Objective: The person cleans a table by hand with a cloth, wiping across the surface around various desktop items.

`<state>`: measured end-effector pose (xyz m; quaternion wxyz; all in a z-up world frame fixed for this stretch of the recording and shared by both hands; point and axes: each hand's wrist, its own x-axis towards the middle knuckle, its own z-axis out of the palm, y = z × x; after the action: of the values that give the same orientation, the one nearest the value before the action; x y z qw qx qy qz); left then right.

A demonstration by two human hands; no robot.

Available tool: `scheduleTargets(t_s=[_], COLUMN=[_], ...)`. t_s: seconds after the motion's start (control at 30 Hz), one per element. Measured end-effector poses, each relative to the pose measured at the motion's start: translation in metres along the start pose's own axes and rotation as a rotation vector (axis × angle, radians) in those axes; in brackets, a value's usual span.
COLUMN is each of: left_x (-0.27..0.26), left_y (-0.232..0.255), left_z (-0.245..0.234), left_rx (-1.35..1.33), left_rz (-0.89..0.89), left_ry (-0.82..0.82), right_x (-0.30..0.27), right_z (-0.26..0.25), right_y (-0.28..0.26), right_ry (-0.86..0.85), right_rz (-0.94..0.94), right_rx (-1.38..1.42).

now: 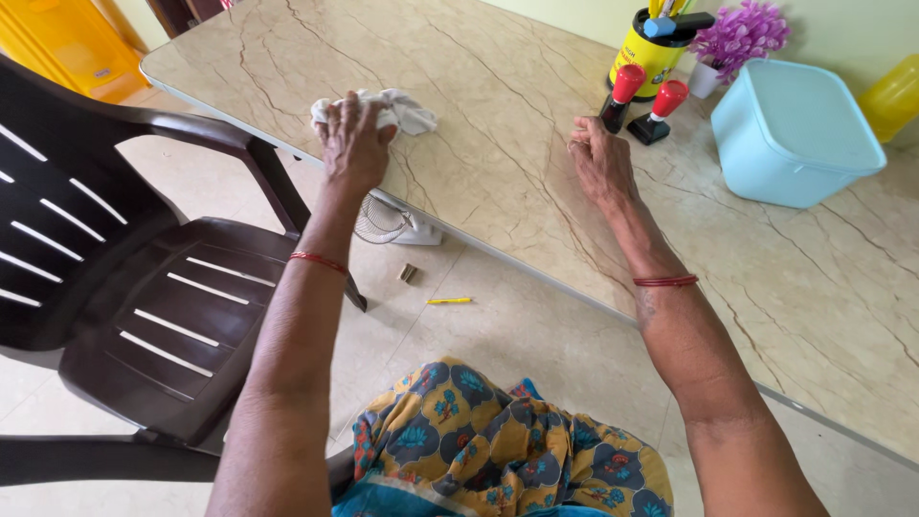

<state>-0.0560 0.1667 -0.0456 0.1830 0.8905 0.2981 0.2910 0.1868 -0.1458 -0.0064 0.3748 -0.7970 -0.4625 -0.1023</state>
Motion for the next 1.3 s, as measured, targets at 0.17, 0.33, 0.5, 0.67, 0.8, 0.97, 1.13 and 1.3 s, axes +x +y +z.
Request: scheduleTargets(t_s=[0.17, 0.33, 0.5, 0.67, 0.8, 0.97, 1.13, 1.3], left_x=[-0.027, -0.076, -0.117, -0.120, -0.134, -0.137, -0.125, -0.078], left_y=[0.015, 0.085, 0.138, 0.144, 0.138, 0.121, 0.115, 0.101], left_z=[-0.010, -0.003, -0.006, -0.017, -0.015, -0.005, -0.007, -0.020], left_rx=[-0.033, -0.148, -0.193, -0.358, -0.279, -0.365, -0.400, -0.308], left_rz=[0.096, 0.286, 0.419, 0.317, 0.403, 0.448, 0.356, 0.236], left_ry=[0.094, 0.058, 0.003, -0.040, 0.185, 0.275, 0.249, 0.309], right_x=[0.003, 0.003, -0.006, -0.014, -0.022, -0.022, 0.006, 0.056], right_z=[0.000, -0.003, -0.009, -0.007, -0.004, 0.024, 0.038, 0.072], right_y=[0.002, -0.015, -0.061, -0.107, -0.115, -0.107, -0.096, -0.068], right_ry=[-0.006, -0.048, -0.282, -0.576, -0.391, -0.590, -0.684, -0.640], right_rz=[0.022, 0.036, -0.201, -0.157, -0.528, -0.532, -0.238, -0.066], right_rx=[-0.047, -0.024, 0.255, 0.046, 0.051, -0.254, -0.344, -0.451])
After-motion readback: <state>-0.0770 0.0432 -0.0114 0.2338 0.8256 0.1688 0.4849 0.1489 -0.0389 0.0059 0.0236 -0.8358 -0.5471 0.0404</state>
